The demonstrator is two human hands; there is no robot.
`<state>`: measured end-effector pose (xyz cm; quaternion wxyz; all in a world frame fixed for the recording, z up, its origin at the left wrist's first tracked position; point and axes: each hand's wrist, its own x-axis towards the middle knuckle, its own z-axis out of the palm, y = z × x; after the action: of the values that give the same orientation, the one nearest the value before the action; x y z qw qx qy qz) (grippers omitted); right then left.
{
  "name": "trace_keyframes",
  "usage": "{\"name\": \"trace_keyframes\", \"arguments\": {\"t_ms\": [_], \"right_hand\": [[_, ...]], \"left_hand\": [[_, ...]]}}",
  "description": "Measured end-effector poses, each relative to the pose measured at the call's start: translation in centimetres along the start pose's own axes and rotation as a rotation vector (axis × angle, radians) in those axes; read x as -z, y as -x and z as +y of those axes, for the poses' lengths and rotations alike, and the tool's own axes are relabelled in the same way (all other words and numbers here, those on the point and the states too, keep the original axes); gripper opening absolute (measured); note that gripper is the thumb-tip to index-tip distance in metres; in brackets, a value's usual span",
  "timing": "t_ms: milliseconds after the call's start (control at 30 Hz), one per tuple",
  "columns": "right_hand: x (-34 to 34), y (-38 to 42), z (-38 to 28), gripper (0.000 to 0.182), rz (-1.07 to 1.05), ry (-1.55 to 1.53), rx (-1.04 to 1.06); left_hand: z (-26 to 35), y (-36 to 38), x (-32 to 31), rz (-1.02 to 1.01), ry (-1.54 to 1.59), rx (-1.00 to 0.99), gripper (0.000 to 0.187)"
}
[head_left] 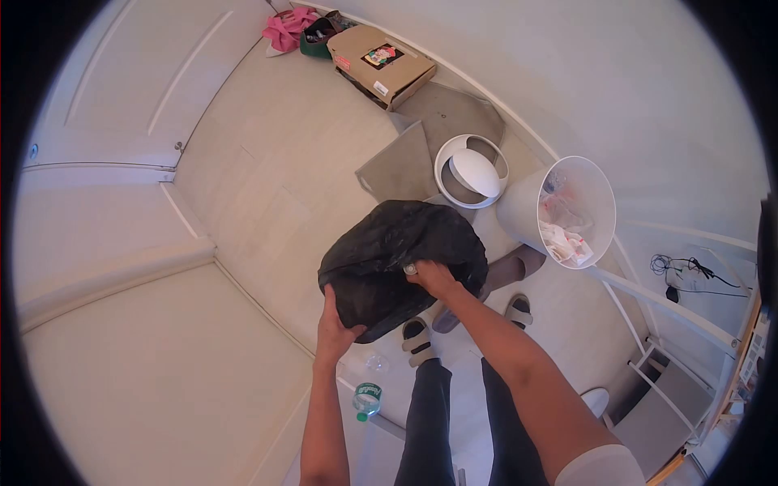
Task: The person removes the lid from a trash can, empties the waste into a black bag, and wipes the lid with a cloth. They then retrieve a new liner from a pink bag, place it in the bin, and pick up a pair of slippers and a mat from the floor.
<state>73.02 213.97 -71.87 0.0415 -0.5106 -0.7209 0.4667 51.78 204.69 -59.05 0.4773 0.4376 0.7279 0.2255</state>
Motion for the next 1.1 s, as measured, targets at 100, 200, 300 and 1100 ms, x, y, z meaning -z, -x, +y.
{"name": "trace_keyframes", "arguments": {"t_ms": [100, 200, 300, 1100], "right_hand": [[1.2, -0.1, -1.5, 0.026, -0.123, -0.024, -0.066], [0.1, -0.3, -2.2, 0.03, -0.103, -0.028, 0.016], [-1.4, -0.5, -1.7, 0.036, -0.054, -0.09, 0.062], [25.6, 12.9, 17.2, 0.042, 0.449, 0.194, -0.593]], "left_hand": [[0.2, -0.8, -0.4, -0.024, -0.028, 0.017, 0.116], [0.5, -1.1, -1.1, -0.043, -0.121, -0.041, 0.115], [0.7, -1.0, -1.7, -0.018, 0.02, -0.011, 0.111], [9.6, -5.8, -1.5, 0.357, -0.725, -0.32, 0.02]]}}
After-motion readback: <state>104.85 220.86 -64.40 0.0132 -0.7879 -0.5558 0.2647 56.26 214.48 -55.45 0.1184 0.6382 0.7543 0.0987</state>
